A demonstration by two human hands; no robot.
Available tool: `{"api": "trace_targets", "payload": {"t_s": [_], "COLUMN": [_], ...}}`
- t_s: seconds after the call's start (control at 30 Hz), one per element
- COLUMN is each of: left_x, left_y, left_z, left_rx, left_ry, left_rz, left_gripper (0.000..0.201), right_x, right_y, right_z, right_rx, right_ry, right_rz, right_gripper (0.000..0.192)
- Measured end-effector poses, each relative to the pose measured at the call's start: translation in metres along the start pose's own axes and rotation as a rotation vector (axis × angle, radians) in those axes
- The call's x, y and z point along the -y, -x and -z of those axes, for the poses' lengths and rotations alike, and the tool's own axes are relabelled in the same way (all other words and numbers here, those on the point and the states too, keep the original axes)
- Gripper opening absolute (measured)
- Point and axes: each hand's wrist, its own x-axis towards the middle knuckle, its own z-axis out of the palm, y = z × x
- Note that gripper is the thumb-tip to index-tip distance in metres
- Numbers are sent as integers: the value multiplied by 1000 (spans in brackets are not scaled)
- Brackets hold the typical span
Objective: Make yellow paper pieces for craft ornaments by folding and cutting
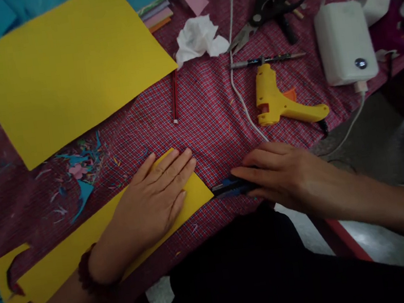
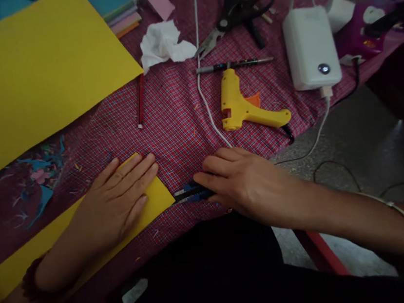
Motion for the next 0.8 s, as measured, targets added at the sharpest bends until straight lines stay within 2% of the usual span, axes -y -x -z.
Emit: {"api": "trace_targets", "payload": {"t_s": [0.3,0.67,0.8], "left_x": [-1,-2,3], "left_y": [0,0,12], "left_z": [3,3,9], "left_rx": [-41,-36,-113], "left_ry": [127,75,85], "left_rz": [12,18,-36], "left_gripper": [53,51,46], "right_x": [17,26,24], "right_y": [-13,3,3], "right_z": [-8,-15,-12], "right_rx": [21,-31,-26], "right_ry": [14,24,18], "right_rz": [-54,-62,-44], "right_gripper": [35,33,33]}}
